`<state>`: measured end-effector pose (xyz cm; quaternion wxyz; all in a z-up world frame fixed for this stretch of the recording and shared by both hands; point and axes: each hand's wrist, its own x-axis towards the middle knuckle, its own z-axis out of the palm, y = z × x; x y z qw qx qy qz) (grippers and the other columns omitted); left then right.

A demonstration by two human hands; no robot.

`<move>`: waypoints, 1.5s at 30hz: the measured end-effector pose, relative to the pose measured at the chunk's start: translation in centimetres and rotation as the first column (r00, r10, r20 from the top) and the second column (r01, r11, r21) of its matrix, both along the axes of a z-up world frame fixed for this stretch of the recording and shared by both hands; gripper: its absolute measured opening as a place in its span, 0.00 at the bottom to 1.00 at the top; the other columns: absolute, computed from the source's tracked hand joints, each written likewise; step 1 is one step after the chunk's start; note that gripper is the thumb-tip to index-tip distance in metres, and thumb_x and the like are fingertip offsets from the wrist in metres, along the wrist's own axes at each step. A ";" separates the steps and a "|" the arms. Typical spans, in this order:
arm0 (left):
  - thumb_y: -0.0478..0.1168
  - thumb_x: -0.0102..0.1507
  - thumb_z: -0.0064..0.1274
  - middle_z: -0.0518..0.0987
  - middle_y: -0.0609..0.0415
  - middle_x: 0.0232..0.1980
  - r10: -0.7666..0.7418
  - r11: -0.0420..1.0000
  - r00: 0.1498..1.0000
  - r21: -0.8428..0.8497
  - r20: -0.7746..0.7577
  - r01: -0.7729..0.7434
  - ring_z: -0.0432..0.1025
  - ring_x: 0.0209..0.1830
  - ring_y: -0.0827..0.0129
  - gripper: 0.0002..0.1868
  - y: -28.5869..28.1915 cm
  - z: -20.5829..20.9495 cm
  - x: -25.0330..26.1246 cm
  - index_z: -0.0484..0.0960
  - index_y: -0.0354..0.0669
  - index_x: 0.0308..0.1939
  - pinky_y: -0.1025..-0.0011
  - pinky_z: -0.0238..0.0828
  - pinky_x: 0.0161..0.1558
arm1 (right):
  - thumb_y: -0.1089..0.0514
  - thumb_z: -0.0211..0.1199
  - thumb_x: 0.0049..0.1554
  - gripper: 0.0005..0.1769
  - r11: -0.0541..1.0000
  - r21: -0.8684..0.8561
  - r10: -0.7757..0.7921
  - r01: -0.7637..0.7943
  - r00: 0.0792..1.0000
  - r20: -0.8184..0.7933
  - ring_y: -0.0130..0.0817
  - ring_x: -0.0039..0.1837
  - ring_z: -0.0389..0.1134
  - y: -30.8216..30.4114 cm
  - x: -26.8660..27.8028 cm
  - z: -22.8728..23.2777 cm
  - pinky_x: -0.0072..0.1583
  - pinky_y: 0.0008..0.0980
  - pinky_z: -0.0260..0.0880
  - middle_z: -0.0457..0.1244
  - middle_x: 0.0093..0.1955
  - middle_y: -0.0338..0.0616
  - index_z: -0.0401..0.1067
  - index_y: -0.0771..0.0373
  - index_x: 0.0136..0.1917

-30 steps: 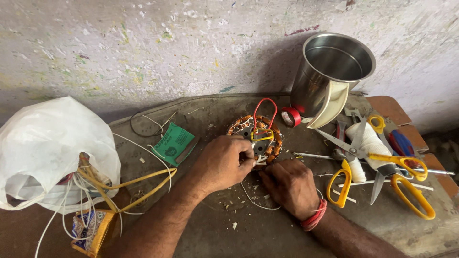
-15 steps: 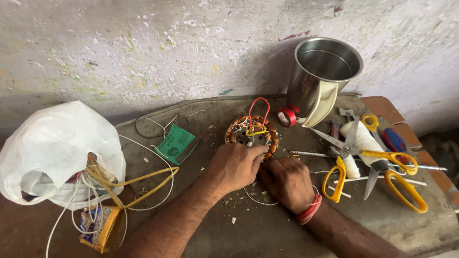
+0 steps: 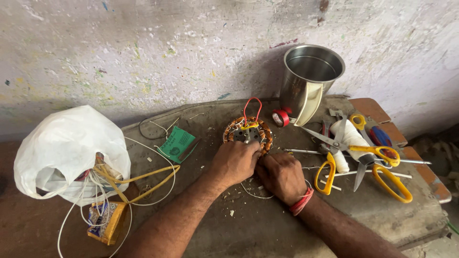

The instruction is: The person is repairing a motor stator by hand. They are seen threading a white string or wire through the slots of the copper-wound stator, pulling it tight, and adjusting the connections. The workspace contains various tools and materials, including scissors and a plastic bag with parts.

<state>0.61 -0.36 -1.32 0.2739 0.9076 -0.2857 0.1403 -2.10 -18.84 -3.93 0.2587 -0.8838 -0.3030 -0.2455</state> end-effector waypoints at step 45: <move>0.32 0.69 0.51 0.81 0.51 0.33 -0.064 0.733 0.992 -0.679 -0.110 -0.028 0.75 0.32 0.72 0.04 0.3 -2.9 -12.9 0.77 0.34 0.38 0.71 0.73 0.36 | 0.66 0.51 0.57 0.11 0.567 0.607 0.595 0.557 0.232 -0.769 0.36 0.29 0.67 0.0 -4.2 -1.1 0.27 0.29 0.60 0.67 0.36 0.53 0.70 0.73 0.50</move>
